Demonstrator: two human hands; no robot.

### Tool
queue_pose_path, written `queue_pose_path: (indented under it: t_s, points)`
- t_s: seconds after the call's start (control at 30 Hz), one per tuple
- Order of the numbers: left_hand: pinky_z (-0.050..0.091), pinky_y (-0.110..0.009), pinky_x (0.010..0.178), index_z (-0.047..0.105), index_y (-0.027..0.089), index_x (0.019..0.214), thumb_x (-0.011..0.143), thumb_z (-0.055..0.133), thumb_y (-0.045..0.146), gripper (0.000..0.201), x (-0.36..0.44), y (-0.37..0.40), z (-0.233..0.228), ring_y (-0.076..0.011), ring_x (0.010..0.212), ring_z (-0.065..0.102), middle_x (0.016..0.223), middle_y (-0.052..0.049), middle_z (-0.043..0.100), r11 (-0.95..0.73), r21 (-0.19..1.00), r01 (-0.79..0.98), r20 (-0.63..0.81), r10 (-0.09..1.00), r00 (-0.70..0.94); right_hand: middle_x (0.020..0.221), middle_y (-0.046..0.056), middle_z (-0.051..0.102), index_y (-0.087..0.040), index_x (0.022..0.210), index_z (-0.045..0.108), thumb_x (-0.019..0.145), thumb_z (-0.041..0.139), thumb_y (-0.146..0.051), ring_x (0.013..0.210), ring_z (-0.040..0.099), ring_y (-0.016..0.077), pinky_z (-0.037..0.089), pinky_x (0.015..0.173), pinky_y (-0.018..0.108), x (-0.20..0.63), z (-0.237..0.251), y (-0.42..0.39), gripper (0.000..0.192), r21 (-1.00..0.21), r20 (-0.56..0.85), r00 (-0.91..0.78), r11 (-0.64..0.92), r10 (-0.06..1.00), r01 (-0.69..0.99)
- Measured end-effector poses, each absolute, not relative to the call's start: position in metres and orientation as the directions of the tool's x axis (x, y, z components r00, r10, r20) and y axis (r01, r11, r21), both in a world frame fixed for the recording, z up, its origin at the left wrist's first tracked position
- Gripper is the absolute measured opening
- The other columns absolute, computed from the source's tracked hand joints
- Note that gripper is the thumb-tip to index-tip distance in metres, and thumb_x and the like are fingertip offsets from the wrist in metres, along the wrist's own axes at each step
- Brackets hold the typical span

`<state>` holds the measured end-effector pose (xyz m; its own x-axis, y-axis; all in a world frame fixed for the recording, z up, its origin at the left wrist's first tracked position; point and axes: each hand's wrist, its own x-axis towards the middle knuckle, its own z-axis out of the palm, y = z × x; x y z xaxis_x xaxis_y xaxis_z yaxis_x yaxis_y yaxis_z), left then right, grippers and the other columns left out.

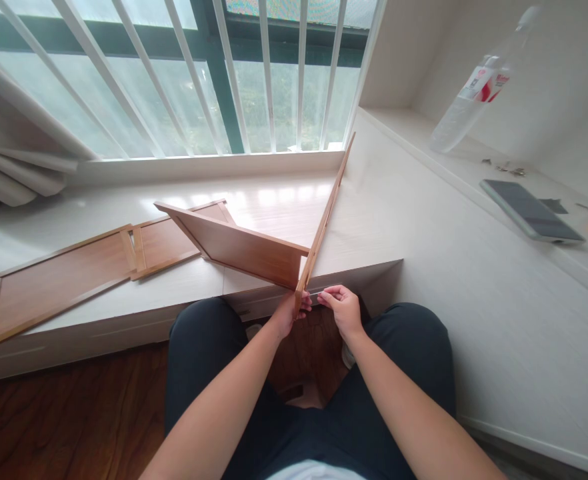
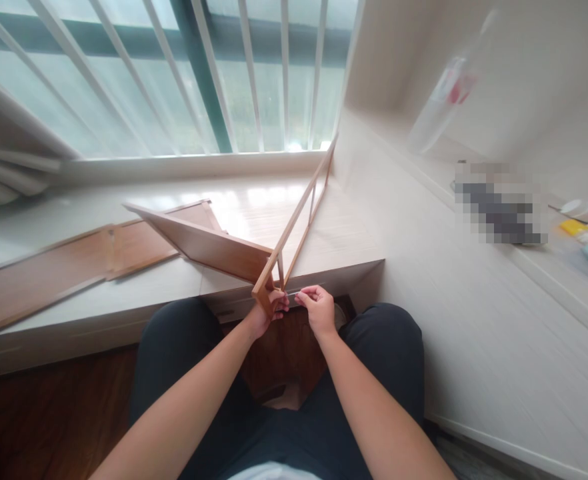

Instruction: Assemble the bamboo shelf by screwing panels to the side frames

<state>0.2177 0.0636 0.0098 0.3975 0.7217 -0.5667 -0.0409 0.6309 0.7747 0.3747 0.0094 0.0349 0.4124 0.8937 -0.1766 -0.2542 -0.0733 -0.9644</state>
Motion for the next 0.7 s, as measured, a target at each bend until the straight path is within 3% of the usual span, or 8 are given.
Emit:
queue_pose_path:
  t_s: [0.7]
  points:
    - [0.061, -0.042, 0.088, 0.063, 0.016, 0.125, 0.099, 0.064, 0.043, 0.037, 0.221, 0.061, 0.022, -0.021, 0.103, 0.068, 0.122, -0.009, 0.067, 0.65, 0.757, -0.068, -0.575, 0.712, 0.403, 0.079, 0.006, 0.076, -0.019, 0.082, 0.069, 0.07, 0.085, -0.05, 0.079, 0.076, 0.0259, 0.064, 0.083, 0.043, 0.369, 0.029, 0.006, 0.037, -0.994, -0.079, 0.495, -0.031, 0.865, -0.104]
